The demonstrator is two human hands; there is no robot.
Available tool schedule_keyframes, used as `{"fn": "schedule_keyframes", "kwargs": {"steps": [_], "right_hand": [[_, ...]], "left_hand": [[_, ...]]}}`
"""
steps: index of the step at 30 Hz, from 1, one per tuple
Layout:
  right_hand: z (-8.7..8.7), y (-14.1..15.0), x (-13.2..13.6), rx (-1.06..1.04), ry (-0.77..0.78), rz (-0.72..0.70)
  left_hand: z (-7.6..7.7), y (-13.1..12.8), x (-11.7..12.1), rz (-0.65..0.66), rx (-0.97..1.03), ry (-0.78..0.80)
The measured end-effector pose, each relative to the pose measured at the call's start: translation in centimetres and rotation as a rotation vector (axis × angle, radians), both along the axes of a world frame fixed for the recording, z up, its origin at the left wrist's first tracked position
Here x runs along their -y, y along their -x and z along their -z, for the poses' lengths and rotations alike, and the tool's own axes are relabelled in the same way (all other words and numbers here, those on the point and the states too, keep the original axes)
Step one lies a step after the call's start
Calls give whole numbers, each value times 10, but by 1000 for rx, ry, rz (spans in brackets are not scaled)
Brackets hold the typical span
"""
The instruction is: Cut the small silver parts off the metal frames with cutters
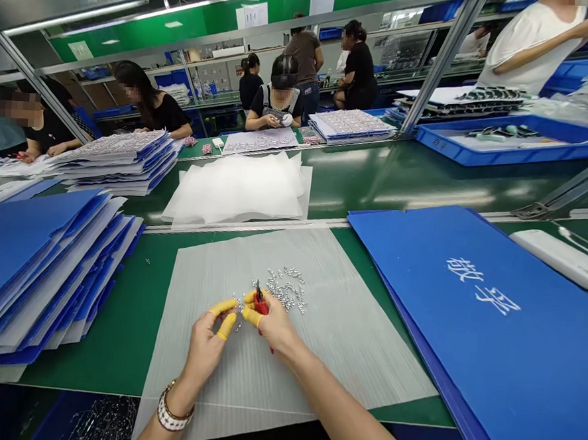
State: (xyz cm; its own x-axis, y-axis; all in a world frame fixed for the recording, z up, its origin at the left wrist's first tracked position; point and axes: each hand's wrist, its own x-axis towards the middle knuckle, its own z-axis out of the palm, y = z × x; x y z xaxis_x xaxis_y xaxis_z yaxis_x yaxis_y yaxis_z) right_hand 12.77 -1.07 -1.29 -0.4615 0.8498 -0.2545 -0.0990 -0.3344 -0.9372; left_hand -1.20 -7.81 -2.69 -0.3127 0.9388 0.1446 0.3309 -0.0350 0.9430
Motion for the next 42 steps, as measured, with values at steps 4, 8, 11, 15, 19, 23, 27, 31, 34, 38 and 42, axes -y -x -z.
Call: {"fn": "schedule_keyframes", "kwargs": {"steps": [4, 8, 11, 15, 19, 23, 27, 31, 34, 38, 42], "right_hand": [[2, 7, 2, -116, 139, -71], [4, 14, 3, -226, 257, -81], [4, 18, 3, -310, 296, -67], [4, 23, 2, -359, 288, -79], [8, 26, 0, -268, 241, -71], [9, 21, -4, -30, 67, 18], [4, 8, -11, 260, -226, -34], [-5, -2, -16, 622, -536, -209], [-13, -4, -17, 806, -651, -307], [-21, -4, -18, 987, -775, -383], [-24, -7, -20, 1056, -882, -451]], "left_hand": [[-5, -3, -4, 55, 178, -38], [-2, -3, -5, 35, 262, -45], [1, 0, -5, 9, 347, -10], [-1, 2, -5, 30, 349, -39], [-6, 4, -6, -38, 245, -98], [-7, 9, -8, -135, 193, -6], [-6, 12, -10, -125, 298, 95], [-5, 12, -11, -124, 322, 118], [-5, 11, -10, -122, 326, 126], [-5, 12, -9, -112, 310, 126], [-5, 14, -7, -98, 277, 113]]}}
